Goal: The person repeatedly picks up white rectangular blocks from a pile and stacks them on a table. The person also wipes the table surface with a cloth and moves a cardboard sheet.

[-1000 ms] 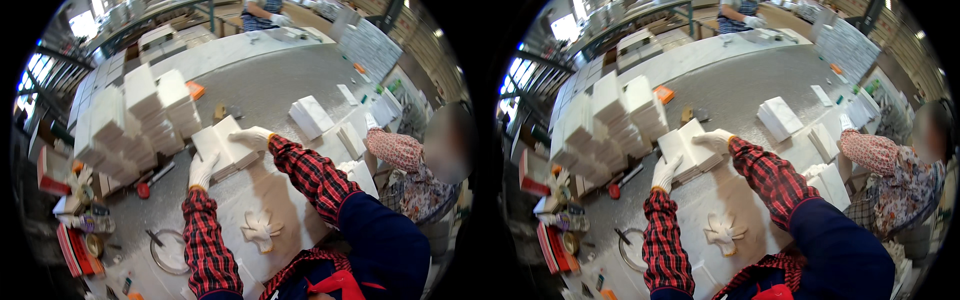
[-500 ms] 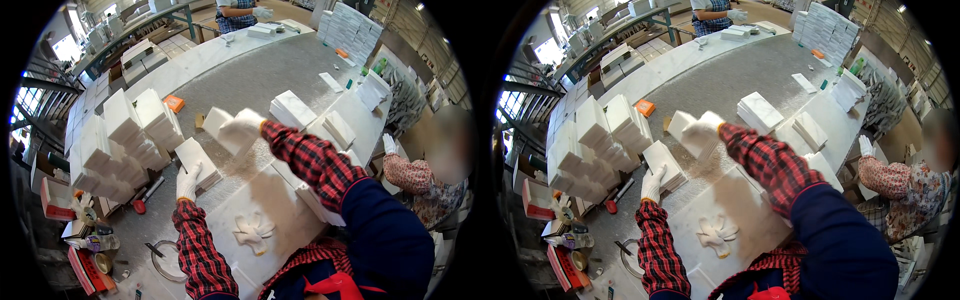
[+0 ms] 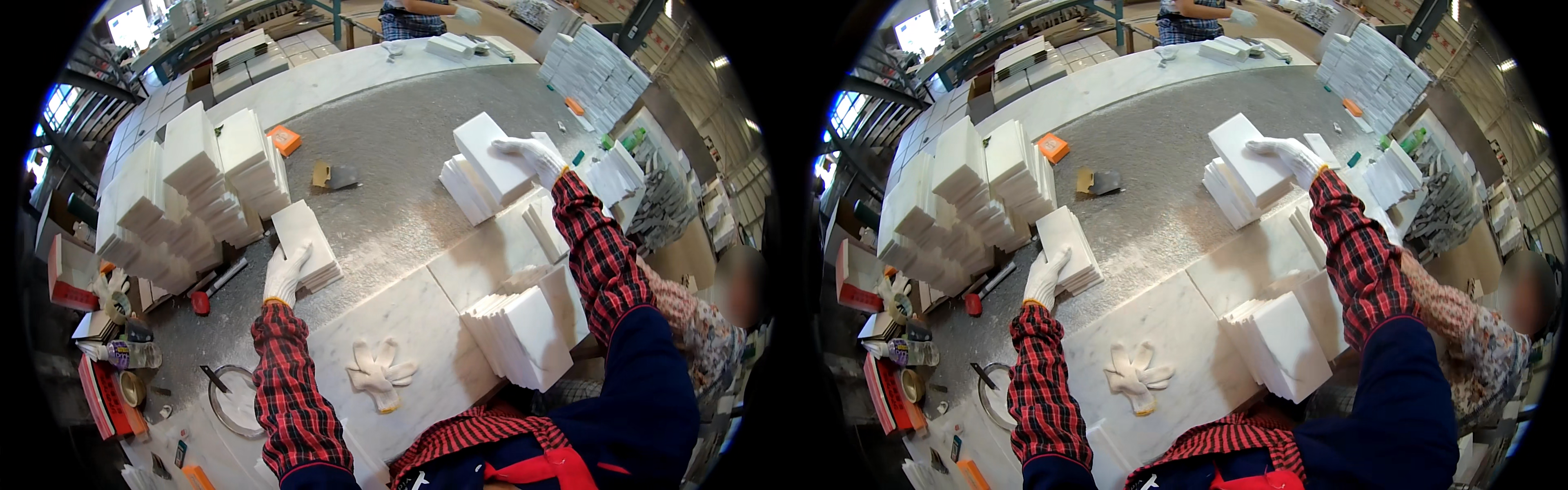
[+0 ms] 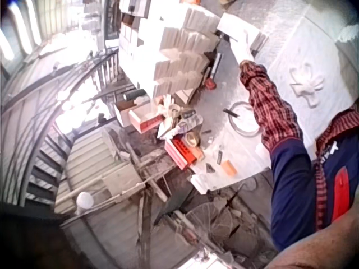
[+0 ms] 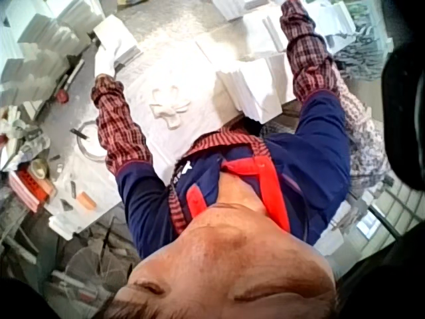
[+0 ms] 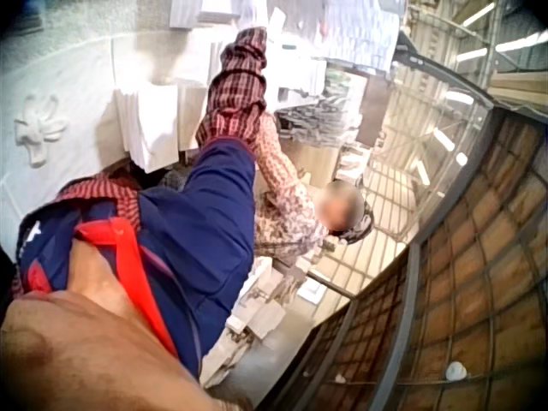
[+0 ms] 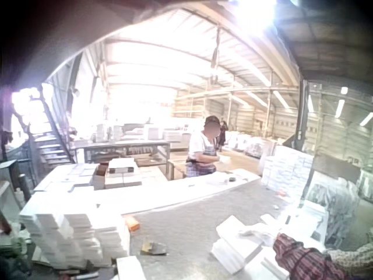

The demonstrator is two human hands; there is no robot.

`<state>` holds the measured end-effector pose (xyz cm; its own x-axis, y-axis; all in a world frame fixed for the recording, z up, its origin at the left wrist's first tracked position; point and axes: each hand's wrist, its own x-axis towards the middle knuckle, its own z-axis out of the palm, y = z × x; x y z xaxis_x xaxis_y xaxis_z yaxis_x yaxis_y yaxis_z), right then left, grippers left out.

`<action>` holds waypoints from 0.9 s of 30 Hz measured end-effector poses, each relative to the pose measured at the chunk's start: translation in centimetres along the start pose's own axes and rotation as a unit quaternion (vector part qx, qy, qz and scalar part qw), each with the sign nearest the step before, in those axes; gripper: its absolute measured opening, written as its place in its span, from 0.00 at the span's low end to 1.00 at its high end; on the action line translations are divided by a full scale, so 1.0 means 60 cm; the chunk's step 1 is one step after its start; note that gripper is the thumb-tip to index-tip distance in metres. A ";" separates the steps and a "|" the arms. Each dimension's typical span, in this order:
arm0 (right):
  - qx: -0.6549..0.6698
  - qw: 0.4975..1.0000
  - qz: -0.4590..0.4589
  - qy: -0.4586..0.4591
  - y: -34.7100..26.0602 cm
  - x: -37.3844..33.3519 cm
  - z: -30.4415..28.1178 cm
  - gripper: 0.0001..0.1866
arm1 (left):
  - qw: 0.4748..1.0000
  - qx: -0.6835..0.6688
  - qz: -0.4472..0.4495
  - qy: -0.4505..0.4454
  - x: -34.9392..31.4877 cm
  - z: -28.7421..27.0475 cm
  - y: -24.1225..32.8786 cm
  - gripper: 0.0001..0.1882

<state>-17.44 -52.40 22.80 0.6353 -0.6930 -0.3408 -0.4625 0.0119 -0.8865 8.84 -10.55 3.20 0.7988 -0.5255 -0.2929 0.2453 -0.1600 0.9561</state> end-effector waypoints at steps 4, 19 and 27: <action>0.044 0.999 0.019 -0.016 0.045 0.033 0.006 0.36 | 1.000 0.009 -0.008 0.010 -0.009 0.006 0.014 0.31; -0.349 0.907 -0.125 -0.197 -0.085 -0.013 0.244 0.34 | 0.999 -0.052 0.006 0.008 -0.010 0.015 0.001 0.27; -0.208 0.958 -0.065 -0.187 0.109 0.038 0.627 0.44 | 0.993 0.053 0.093 0.051 0.012 0.003 -0.026 0.30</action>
<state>4.25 -26.76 4.45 0.8452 -0.3619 -0.3933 -0.5217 -0.3986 -0.7543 8.96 -10.84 1.48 0.8776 -0.4678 -0.1049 0.0333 -0.1587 0.9868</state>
